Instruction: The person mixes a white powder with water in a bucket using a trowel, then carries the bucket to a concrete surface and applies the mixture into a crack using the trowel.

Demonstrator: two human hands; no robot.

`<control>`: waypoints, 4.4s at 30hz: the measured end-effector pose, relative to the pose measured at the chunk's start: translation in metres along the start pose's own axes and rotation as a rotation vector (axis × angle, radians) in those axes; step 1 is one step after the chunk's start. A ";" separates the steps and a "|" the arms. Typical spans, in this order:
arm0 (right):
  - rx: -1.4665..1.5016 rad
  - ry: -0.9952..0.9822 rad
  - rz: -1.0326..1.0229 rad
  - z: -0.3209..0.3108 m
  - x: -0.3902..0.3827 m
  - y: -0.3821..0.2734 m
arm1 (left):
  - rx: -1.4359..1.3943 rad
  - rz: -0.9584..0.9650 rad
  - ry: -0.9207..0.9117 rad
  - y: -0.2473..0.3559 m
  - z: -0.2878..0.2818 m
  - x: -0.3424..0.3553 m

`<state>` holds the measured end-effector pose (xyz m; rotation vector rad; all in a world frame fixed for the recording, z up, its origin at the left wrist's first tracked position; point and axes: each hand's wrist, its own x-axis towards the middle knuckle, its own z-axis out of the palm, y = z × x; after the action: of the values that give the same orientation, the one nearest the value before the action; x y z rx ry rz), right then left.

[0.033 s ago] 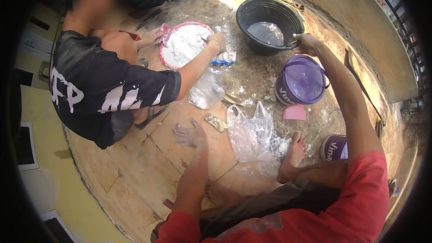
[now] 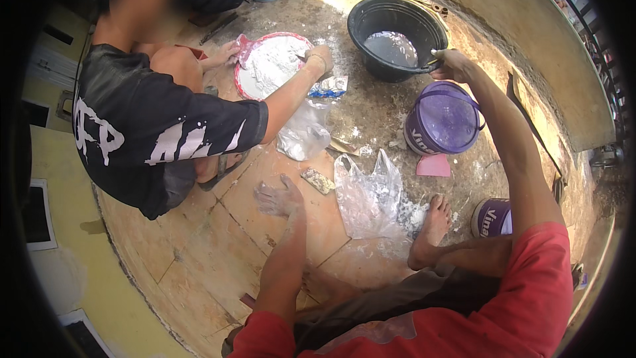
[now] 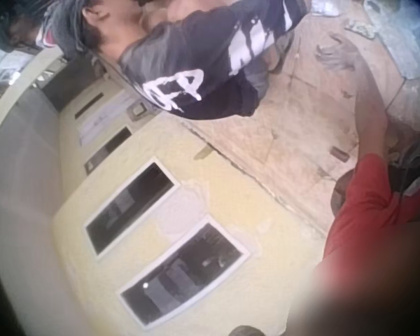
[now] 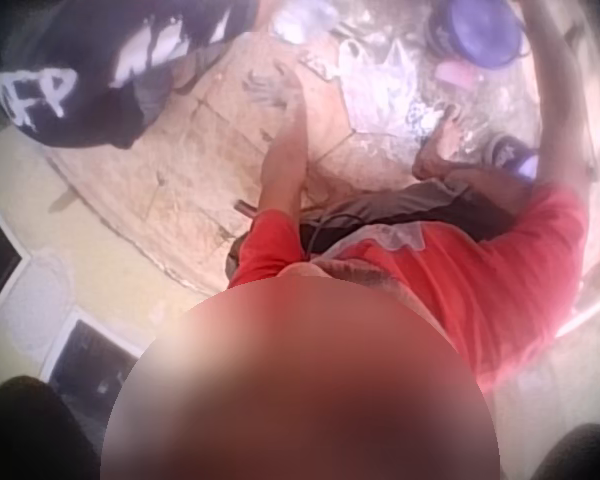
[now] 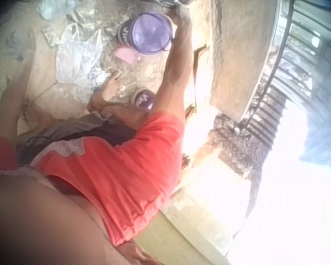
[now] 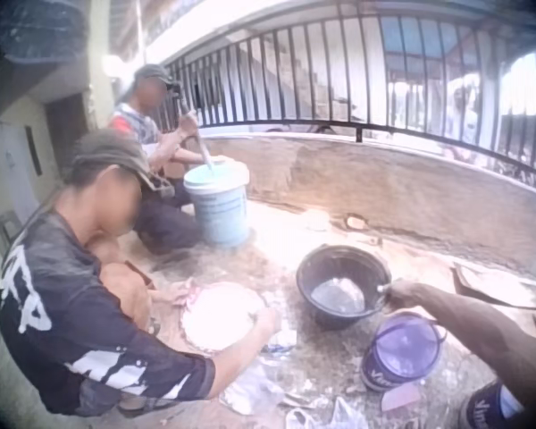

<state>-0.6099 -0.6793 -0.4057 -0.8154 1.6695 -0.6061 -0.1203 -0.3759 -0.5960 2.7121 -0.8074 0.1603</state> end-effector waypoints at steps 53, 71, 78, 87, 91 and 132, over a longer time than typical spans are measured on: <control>0.079 -0.140 0.075 -0.010 0.020 0.006 | 0.064 -0.005 -0.089 0.011 -0.013 0.005; 0.058 -0.123 0.092 -0.002 0.012 0.000 | 0.099 -0.013 -0.167 0.012 -0.021 0.008; 0.070 -0.108 0.085 -0.005 0.015 0.005 | 0.006 0.004 -0.104 0.007 -0.017 0.005; 0.064 -0.111 0.062 -0.005 0.013 0.005 | -0.001 0.000 -0.088 0.004 -0.006 0.002; 0.070 -0.102 0.050 -0.002 0.013 0.007 | -0.018 0.013 -0.059 0.000 -0.002 0.002; 0.099 -0.083 0.032 -0.002 0.016 0.010 | 0.001 0.004 -0.047 0.002 -0.004 0.001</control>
<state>-0.6160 -0.6853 -0.4229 -0.7317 1.5620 -0.6195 -0.1205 -0.3766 -0.5912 2.7248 -0.8262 0.0977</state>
